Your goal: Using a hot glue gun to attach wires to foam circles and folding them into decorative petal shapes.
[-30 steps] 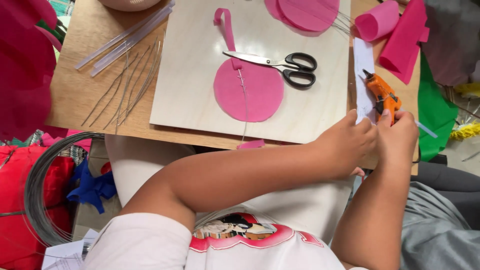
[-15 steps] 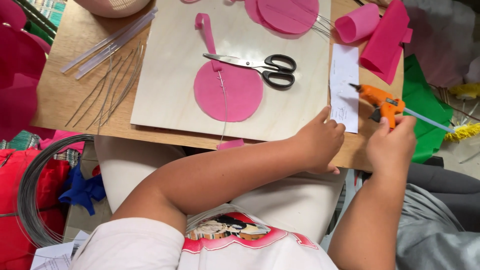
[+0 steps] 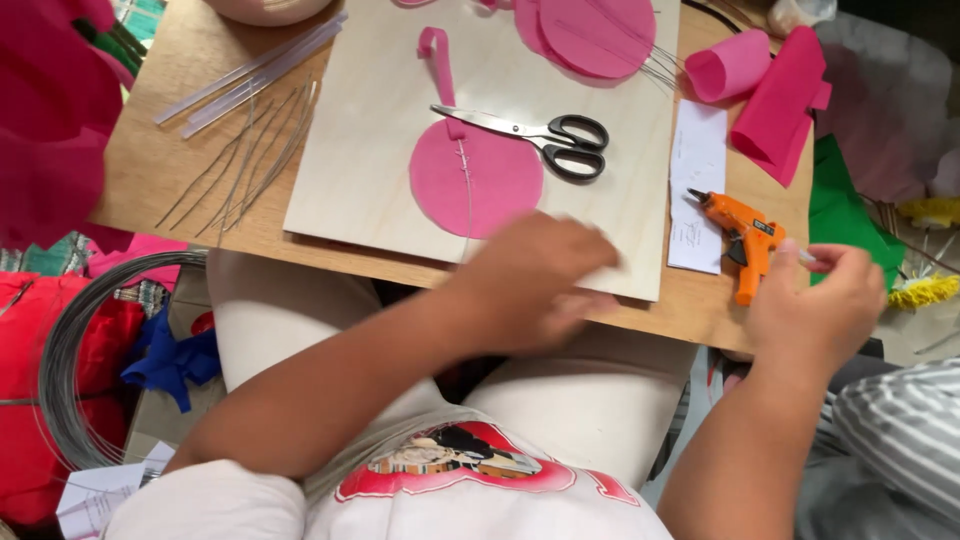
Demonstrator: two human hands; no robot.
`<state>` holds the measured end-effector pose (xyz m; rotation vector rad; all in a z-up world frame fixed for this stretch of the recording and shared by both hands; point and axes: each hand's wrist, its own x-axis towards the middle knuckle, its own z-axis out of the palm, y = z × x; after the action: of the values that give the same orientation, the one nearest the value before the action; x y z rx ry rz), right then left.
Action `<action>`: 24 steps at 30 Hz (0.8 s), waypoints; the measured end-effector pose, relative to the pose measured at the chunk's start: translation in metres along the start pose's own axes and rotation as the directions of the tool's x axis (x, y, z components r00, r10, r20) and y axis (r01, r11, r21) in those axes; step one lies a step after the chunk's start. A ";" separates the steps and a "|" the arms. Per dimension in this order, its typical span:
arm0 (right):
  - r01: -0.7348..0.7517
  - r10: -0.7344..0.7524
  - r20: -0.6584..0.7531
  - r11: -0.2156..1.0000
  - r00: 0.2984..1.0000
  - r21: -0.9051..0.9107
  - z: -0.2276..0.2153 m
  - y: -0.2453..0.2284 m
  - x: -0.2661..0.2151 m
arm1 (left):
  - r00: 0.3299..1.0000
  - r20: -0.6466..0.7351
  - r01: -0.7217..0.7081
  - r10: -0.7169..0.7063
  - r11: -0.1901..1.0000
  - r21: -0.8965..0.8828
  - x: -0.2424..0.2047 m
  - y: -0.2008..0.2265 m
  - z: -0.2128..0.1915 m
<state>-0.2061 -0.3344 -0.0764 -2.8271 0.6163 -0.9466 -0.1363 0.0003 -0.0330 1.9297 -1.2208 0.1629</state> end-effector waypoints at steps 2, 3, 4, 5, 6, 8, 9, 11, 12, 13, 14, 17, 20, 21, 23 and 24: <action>0.104 -0.104 -0.009 0.990 0.995 0.096 -0.015 -0.032 0.011 | 0.986 -0.162 0.061 -0.047 0.995 0.084 -0.027 -0.030 -0.034; 0.200 -0.199 -0.027 0.962 0.980 0.185 -0.023 -0.048 0.015 | 0.945 -0.317 0.128 -0.075 0.980 0.152 -0.041 -0.044 -0.052; 0.203 -0.202 -0.025 0.961 0.979 0.185 -0.019 -0.067 0.023 | 0.944 -0.320 0.132 -0.078 0.980 0.150 -0.050 -0.055 -0.061; 0.315 -0.320 -0.027 0.908 0.947 0.278 -0.016 -0.087 0.032 | 0.939 -0.293 0.260 -0.183 0.932 0.253 -0.059 -0.065 -0.069; 0.416 -0.433 -0.039 0.831 0.901 0.369 -0.012 -0.107 0.039 | 0.916 -0.276 0.378 -0.290 0.856 0.354 -0.069 -0.075 -0.079; 0.485 -0.552 0.010 0.741 0.833 0.465 0.015 -0.146 0.053 | 0.914 -0.288 0.385 -0.286 0.835 0.393 -0.080 -0.103 -0.071; 0.533 -0.661 0.040 0.638 0.750 0.556 0.029 -0.167 0.060 | 0.915 -0.296 0.385 -0.275 0.815 0.433 -0.086 -0.117 -0.069; 0.522 -0.675 0.229 0.705 0.701 0.481 0.040 -0.207 0.065 | 0.924 -0.281 0.362 -0.258 0.826 0.431 -0.086 -0.130 -0.061; 0.519 -0.648 0.421 0.761 0.635 0.389 0.045 -0.225 0.067 | 0.933 -0.263 0.339 -0.244 0.841 0.422 -0.086 -0.136 -0.056; 0.521 -0.650 0.419 0.760 0.634 0.390 0.052 -0.232 0.066 | 0.933 -0.265 0.340 -0.244 0.840 0.423 -0.085 -0.134 -0.058; 0.503 -0.628 0.467 0.778 0.622 0.377 0.060 -0.240 0.066 | 0.939 -0.241 0.331 -0.246 0.837 0.436 -0.085 -0.132 -0.058; 0.494 -0.617 0.483 0.787 0.622 0.370 0.087 -0.243 0.070 | 0.939 -0.210 0.339 -0.272 0.835 0.433 -0.086 -0.128 -0.061; 0.524 -0.631 0.466 0.775 0.620 0.352 0.104 -0.236 0.071 | 0.930 -0.193 0.366 -0.313 0.835 0.411 -0.086 -0.124 -0.063; 0.550 -0.637 0.475 0.768 0.606 0.328 0.108 -0.234 0.071 | 0.927 -0.187 0.375 -0.326 0.833 0.407 -0.086 -0.123 -0.064; 0.536 -0.646 0.451 0.763 0.616 0.362 0.107 -0.232 0.069 | 0.925 -0.187 0.381 -0.332 0.834 0.400 -0.086 -0.123 -0.064; 0.521 -0.654 0.422 0.756 0.628 0.395 0.106 -0.231 0.070 | 0.924 -0.186 0.383 -0.335 0.834 0.398 -0.085 -0.124 -0.065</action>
<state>-0.0125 -0.1552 -0.0732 -2.8753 -0.5125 -0.1719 -0.0623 0.1275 -0.1043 2.4624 -0.7657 0.3572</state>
